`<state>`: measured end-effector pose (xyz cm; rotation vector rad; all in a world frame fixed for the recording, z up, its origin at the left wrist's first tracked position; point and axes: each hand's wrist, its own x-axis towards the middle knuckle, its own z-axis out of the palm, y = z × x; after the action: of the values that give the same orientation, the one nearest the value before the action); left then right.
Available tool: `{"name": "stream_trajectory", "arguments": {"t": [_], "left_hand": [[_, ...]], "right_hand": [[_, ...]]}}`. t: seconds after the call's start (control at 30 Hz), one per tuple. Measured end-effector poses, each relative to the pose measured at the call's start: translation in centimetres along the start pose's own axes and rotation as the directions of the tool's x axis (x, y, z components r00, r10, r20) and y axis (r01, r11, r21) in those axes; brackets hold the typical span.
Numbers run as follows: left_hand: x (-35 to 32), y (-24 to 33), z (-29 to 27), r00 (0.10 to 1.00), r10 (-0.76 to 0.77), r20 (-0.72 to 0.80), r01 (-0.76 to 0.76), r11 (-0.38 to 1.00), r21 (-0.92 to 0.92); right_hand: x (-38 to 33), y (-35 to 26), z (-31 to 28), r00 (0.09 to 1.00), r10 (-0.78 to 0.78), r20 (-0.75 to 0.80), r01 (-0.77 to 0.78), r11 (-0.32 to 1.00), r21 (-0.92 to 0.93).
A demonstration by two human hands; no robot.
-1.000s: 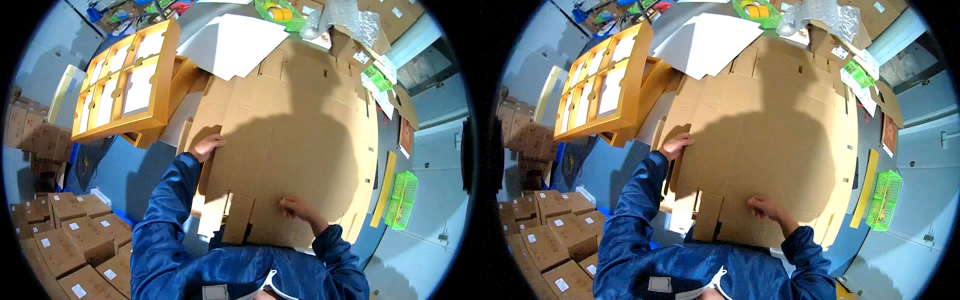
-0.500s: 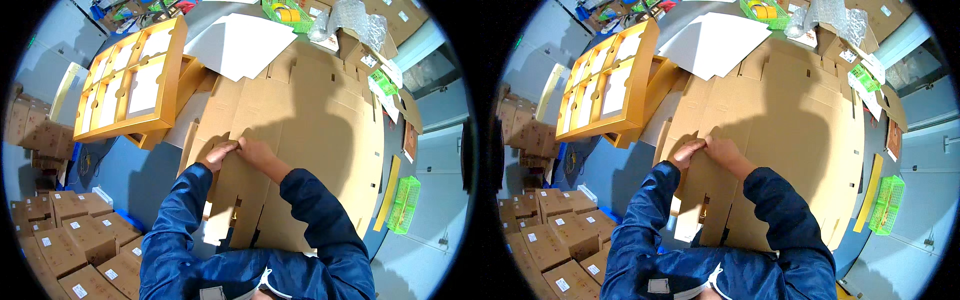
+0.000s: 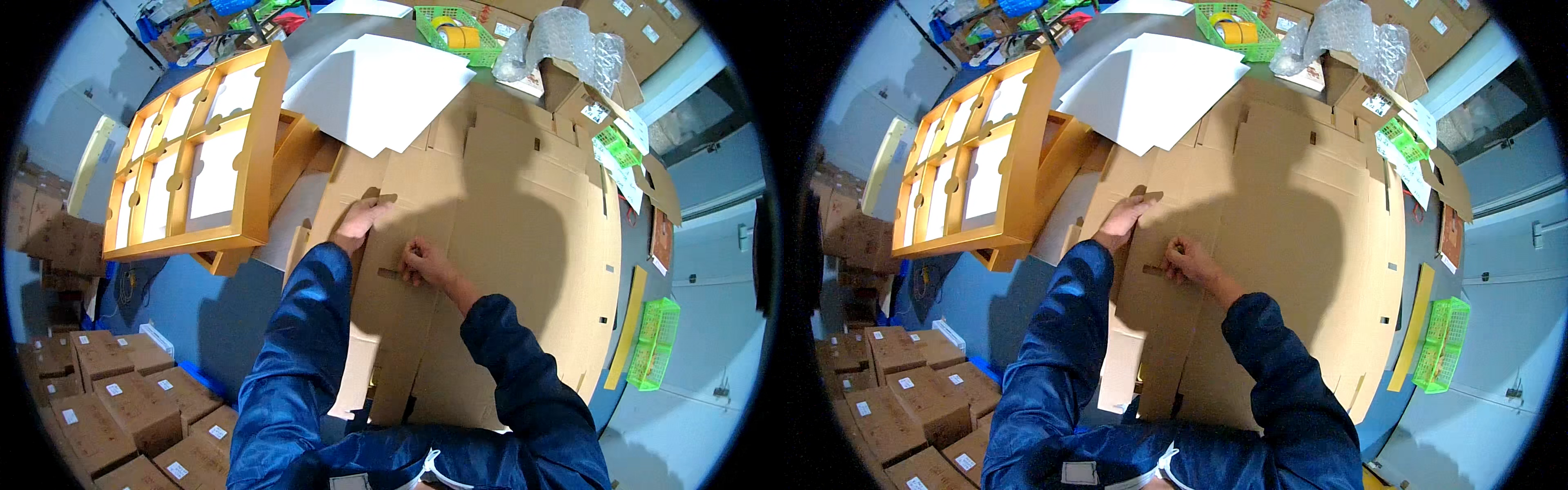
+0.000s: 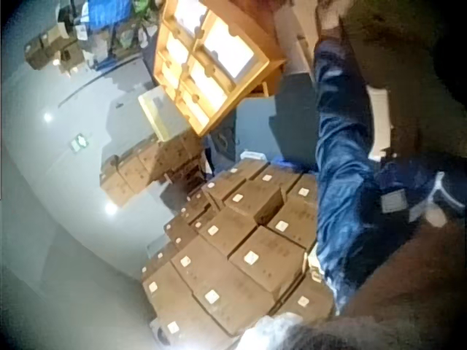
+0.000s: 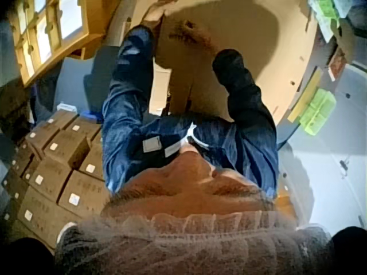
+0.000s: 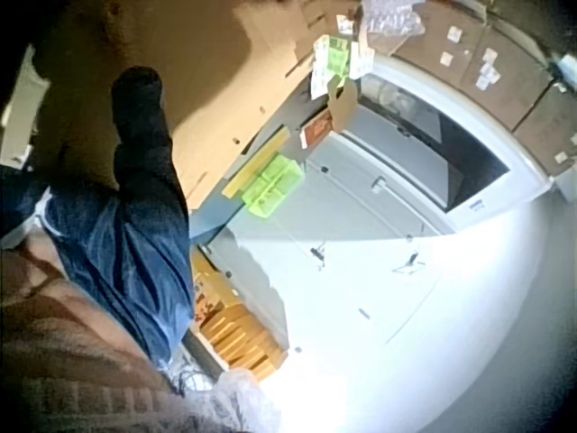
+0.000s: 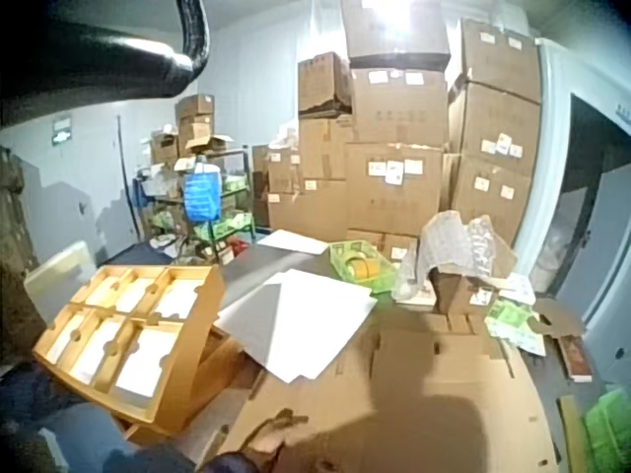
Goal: The person assembles a wooden box by inserting yellow wooden dividers into a base frame. They then fold a cardboard sheet into a box shape and place the wooden frame inside. Finally, they insert a white foam sheet into the box. The task is performed in a warehouse environment with stacks of boxes visible.
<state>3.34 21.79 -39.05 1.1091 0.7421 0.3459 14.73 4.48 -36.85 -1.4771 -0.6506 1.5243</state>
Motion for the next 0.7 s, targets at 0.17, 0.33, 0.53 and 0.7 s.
{"name": "stream_trajectory", "arguments": {"t": [0.17, 0.33, 0.53, 0.7], "left_hand": [[1.4, 1.2, 0.7, 0.991, -0.054, 0.124, 0.054, 0.999, 0.01], [-0.4, 4.4, 2.1, 0.977, -0.207, 0.047, 0.199, 0.969, 0.146], [0.0, 3.4, 3.3, 0.92, 0.14, 0.365, -0.268, 0.905, 0.329], [0.9, 2.1, 2.3, 0.996, -0.068, 0.057, 0.067, 0.998, 0.016]], "right_hand": [[3.2, -1.5, -2.3, 0.946, -0.222, -0.236, 0.201, 0.973, -0.109], [8.2, -2.7, -3.9, 0.838, -0.532, -0.123, 0.312, 0.65, -0.693], [14.9, 3.0, -7.1, 0.872, -0.449, 0.196, 0.411, 0.451, -0.792], [13.0, 0.3, -5.0, 0.515, -0.642, -0.568, 0.326, 0.76, -0.563]]}}
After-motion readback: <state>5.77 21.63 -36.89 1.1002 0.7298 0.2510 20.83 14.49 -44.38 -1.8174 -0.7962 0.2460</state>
